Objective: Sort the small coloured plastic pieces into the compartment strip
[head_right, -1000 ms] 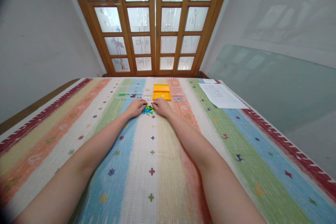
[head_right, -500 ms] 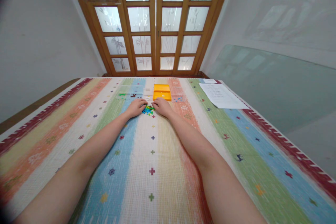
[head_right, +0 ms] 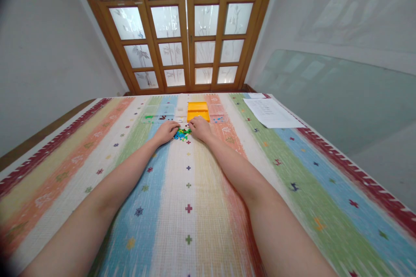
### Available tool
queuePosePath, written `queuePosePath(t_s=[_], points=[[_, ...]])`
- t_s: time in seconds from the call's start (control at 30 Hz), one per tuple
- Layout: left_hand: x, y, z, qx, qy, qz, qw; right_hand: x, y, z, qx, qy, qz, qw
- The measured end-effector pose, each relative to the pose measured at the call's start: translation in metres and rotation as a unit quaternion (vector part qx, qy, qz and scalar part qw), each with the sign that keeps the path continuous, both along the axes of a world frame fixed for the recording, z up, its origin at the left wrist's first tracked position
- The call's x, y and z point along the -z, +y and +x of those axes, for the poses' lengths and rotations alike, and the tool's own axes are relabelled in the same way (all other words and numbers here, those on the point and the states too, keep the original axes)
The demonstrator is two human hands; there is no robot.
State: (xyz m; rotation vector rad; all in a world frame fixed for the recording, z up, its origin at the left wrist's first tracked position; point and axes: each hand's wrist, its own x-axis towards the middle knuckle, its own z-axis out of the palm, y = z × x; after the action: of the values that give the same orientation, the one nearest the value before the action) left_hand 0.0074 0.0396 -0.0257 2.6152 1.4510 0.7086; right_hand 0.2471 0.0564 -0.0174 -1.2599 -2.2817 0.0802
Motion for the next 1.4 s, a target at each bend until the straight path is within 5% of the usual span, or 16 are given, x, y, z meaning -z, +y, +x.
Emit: queuePosePath(t_s=[0.27, 0.6, 1.1, 1.4], points=[[0.003, 0.005, -0.005, -0.029, -0.011, 0.021, 0.999, 0.002, 0.003, 0.0, 0.057, 0.012, 0.016, 0.998], [0.0, -0.008, 0.015, 0.06, 0.067, 0.033, 0.995, 0.003, 0.003, 0.0, 0.078, 0.017, 0.034, 0.996], [0.0, -0.006, 0.021, 0.069, 0.059, 0.04, 0.995, 0.002, 0.004, -0.002, 0.08, 0.014, 0.035, 0.996], [0.0, 0.017, -0.023, -0.116, -0.099, 0.092, 0.984, 0.002, 0.003, -0.001, 0.071, 0.017, 0.025, 0.997]])
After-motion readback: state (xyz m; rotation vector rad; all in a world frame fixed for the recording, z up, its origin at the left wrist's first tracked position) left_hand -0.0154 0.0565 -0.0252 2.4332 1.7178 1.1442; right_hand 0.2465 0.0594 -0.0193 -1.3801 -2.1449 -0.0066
